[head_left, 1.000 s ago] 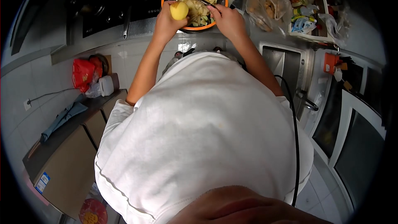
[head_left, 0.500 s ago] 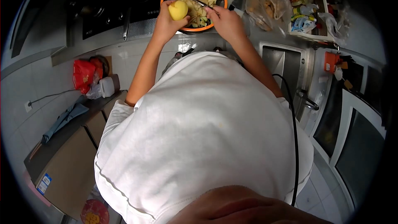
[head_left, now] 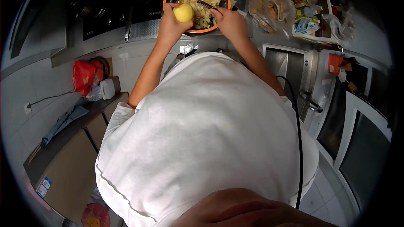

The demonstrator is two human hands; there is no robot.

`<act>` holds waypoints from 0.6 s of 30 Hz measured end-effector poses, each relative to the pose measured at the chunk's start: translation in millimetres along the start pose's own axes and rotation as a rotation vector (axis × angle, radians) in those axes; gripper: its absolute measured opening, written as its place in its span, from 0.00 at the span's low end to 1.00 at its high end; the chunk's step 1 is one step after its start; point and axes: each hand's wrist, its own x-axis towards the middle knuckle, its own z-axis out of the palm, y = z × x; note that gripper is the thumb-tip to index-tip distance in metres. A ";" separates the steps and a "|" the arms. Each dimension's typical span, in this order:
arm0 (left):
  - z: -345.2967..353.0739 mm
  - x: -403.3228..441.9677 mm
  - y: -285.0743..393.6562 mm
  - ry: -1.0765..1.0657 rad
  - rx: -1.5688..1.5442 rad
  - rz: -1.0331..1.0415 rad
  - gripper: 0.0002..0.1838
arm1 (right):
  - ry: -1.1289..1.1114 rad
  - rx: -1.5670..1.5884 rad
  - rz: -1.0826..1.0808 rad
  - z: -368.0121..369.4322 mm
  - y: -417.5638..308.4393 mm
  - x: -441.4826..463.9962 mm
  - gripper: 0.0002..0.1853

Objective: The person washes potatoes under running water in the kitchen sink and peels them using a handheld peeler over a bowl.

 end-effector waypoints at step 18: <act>-2.7 12.6 -11.3 -0.180 -0.301 -0.126 0.39 | 0.049 0.168 -0.189 -15.5 -37.5 -9.7 0.21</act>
